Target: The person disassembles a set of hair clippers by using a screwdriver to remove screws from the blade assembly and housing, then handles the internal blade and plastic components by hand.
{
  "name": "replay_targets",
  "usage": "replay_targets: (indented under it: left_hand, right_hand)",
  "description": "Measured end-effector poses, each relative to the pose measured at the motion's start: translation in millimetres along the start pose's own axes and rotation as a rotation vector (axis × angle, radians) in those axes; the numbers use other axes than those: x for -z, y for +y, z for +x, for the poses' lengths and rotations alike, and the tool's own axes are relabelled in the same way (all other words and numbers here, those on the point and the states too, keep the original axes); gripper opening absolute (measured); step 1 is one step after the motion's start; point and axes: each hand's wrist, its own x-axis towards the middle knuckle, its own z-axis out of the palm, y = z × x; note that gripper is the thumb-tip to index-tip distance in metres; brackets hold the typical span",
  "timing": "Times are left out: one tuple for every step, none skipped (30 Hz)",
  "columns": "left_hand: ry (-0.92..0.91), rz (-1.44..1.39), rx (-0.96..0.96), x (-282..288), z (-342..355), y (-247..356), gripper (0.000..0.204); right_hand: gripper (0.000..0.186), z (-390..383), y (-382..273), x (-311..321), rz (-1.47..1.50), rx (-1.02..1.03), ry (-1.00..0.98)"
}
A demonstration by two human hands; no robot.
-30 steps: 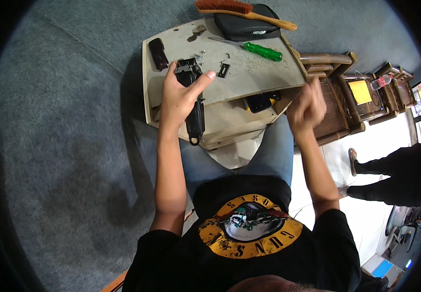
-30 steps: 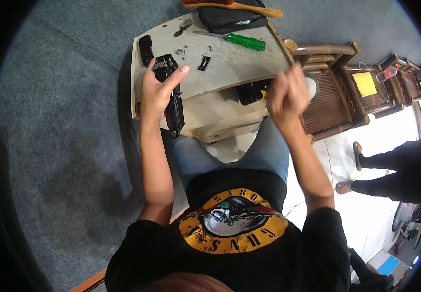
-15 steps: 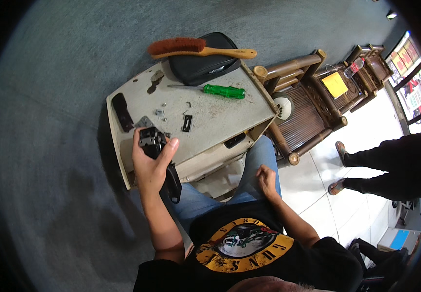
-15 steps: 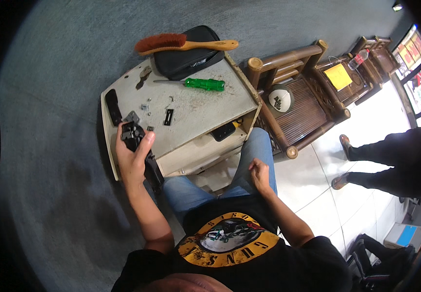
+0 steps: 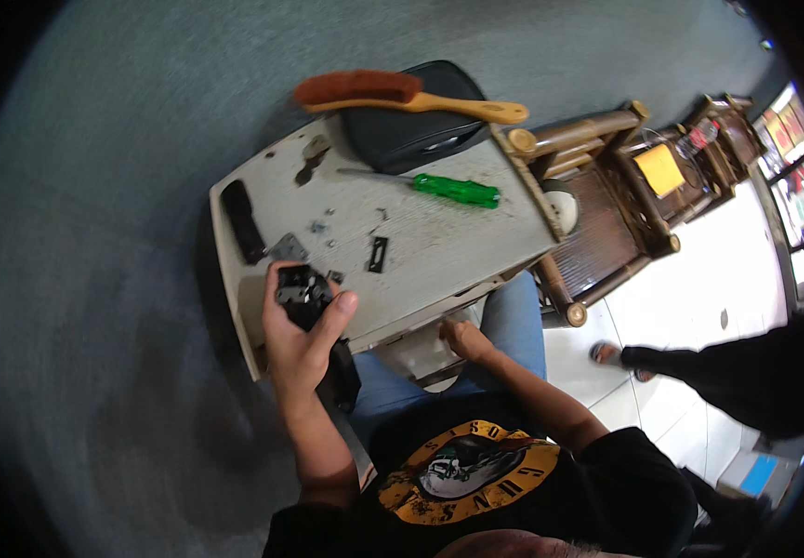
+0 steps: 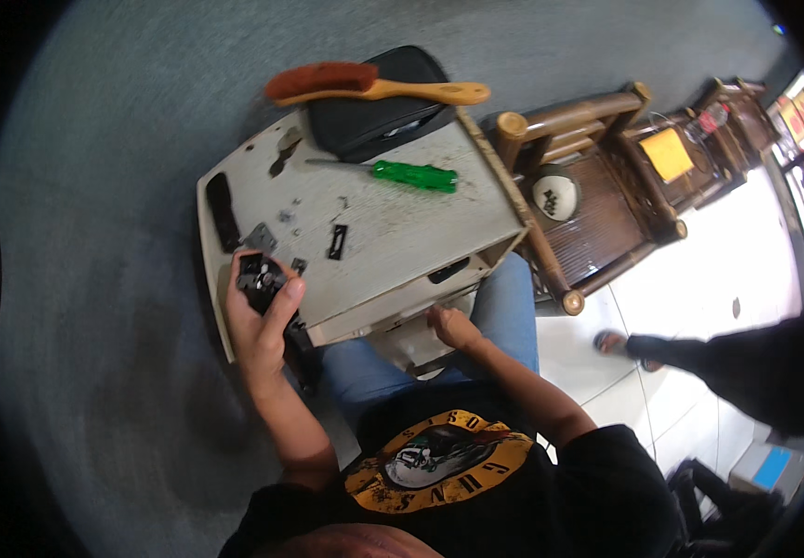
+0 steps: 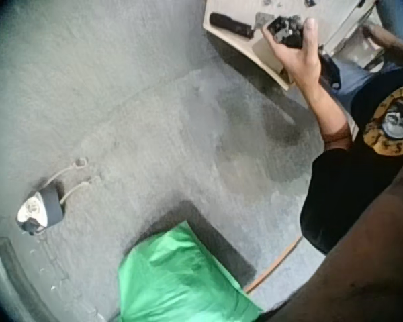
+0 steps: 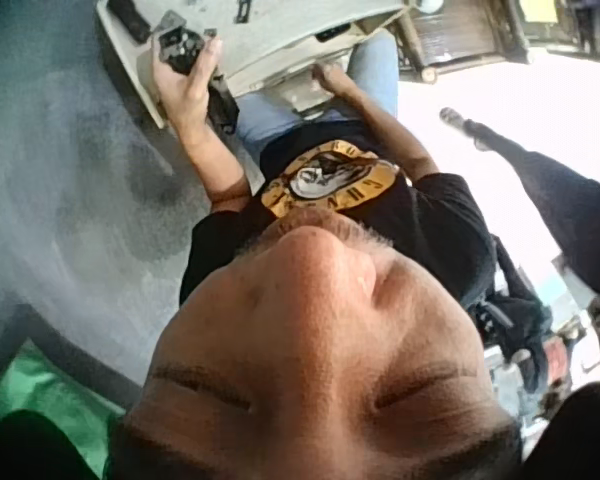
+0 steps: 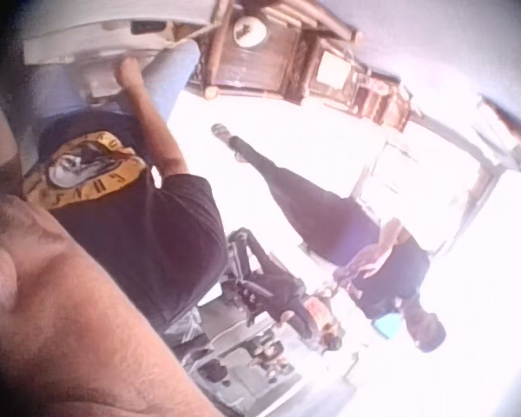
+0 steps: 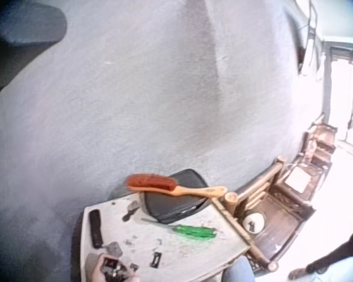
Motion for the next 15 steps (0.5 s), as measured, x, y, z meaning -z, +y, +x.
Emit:
replay_targets:
  left_hand:
    - [0.004, -0.013, 0.021, 1, 0, 4, 0.032]
    - [0.007, -0.028, 0.044, -1, 0, 7, 0.031]
    - [0.017, -0.048, 0.044, -2, 2, 8, 0.03]
    - [0.004, -0.029, 0.06, 3, 2, 9, 0.029]
    - [0.012, -0.039, 0.072, 6, 2, 11, 0.03]
    - [0.008, -0.054, 0.081, 7, 5, 13, 0.031]
    - [0.008, -0.091, 0.122, 6, 8, 23, 0.033]
    - [0.021, -0.093, 0.101, 4, 12, 29, 0.036]
    - [0.049, -0.05, 0.086, 12, 14, 31, 0.036]
    - [0.058, -0.014, 0.071, 15, 19, 35, 0.037]
    - [0.094, -0.018, 0.049, 11, 26, 44, 0.037]
    - [0.1, -0.009, 0.03, 14, 34, 46, 0.033]
    - [0.1, 0.003, 0.045, 19, 41, 45, 0.032]
    - [0.099, 0.014, 0.06, 25, 49, 41, 0.031]
    - [0.1, -0.008, 0.057, 26, 57, 40, 0.029]
  right_hand:
    - [0.027, 5, 3, -7, 0.064, 0.029, 0.044]
    - [0.024, 6, 6, -13, 0.03, -0.03, 0.017]
    - [0.03, 8, 12, -19, 0.047, 0.002, 0.018]
    - [0.037, 9, 11, -20, 0.06, 0.036, 0.018]
    - [0.04, 7, 9, -20, 0.048, 0.033, -0.009]
    - [0.037, 6, 15, -22, -0.016, 0.089, -0.087]
    - [0.035, 2, 24, -24, -0.083, 0.14, -0.156]
    - [0.032, 1, 33, -27, -0.151, 0.188, -0.222]
    - [0.028, 2, 18, -23, -0.125, 0.108, -0.322]
    - [0.027, 3, 17, -23, -0.145, 0.074, -0.332]
    - [0.026, 4, 17, -22, -0.164, 0.038, -0.34]
    - [0.025, 5, 16, -22, -0.179, 0.005, -0.348]
    - [0.024, 6, 15, -21, -0.139, 0.021, -0.331]
    - [0.022, 7, 13, -20, -0.098, 0.035, -0.314]
    - [0.021, 6, 14, -18, -0.059, 0.043, -0.293]
